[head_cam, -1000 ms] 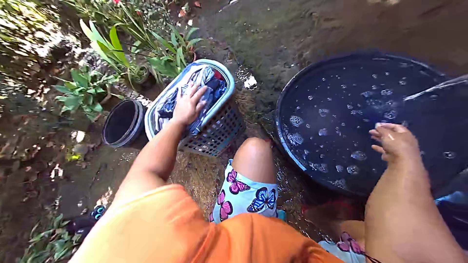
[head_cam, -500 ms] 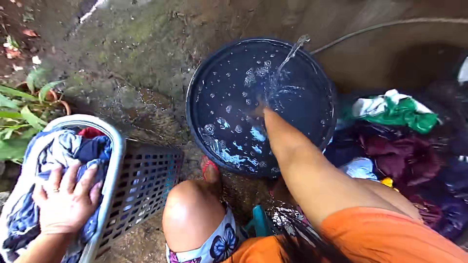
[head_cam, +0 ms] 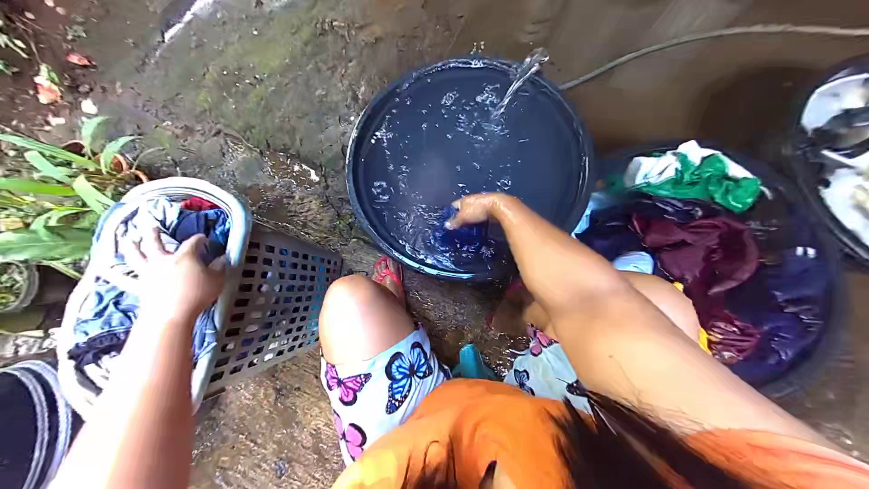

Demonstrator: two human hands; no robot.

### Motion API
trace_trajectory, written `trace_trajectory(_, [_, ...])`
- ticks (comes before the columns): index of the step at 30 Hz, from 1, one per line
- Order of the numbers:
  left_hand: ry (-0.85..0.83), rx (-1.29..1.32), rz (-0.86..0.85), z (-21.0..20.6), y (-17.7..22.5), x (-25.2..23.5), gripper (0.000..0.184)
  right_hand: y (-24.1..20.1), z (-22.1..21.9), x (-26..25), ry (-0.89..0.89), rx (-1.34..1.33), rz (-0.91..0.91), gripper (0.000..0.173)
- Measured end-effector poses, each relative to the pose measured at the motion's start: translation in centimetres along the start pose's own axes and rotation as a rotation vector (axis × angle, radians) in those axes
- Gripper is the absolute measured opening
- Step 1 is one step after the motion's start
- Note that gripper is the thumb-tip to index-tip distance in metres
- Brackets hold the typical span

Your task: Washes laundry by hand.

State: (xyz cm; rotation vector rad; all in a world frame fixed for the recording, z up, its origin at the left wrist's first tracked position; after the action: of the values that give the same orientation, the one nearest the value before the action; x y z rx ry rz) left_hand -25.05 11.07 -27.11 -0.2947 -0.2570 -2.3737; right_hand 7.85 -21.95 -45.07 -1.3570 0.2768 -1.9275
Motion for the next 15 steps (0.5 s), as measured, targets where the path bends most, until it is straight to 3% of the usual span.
trace_trajectory(2, [-0.002, 0.134, -0.046, 1.5, 6.8, 0.3, 0.052, -3.8, 3.8, 5.7, 0.095, -0.086, 0.037, 0.046])
trace_trajectory(5, [-0.123, 0.372, -0.376, 1.5, 17.9, -0.3, 0.075, -8.6, 8.0, 12.6, 0.261, -0.096, 0.160, 0.038])
trace_trajectory(7, [-0.248, 0.500, -0.611, 0.1, 25.1, -1.0, 0.101, -11.3, 10.0, 16.8, 0.349, -0.065, 0.273, 0.032])
trace_trajectory(9, [-0.354, 0.640, -0.767, -2.0, 30.7, -1.9, 0.112, -13.3, 11.5, 20.4, 0.444, -0.020, 0.384, 0.027])
trace_trajectory(12, [-0.492, 0.673, -0.738, -5.9, 34.8, -3.8, 0.083, -13.8, 13.5, 23.9, 0.646, -0.067, 0.463, 0.030])
trace_trajectory(15, [-0.568, 0.555, -0.614, -9.5, 33.1, -5.5, 0.037, -11.1, 14.9, 25.3, 0.827, -0.227, 0.458, 0.035])
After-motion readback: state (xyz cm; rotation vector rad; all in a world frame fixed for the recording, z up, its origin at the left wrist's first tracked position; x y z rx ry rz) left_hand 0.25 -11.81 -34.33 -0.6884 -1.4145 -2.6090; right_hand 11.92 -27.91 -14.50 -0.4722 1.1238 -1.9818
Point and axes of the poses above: each hand's wrist, its own x-axis away from the middle knuckle, its own z-axis out of the back of the hand, y = z × x, the point moved 4 cm from there along -x, towards the middle knuckle, and after that the axes turned 11 degrees about -y, right-handed, at the moved point
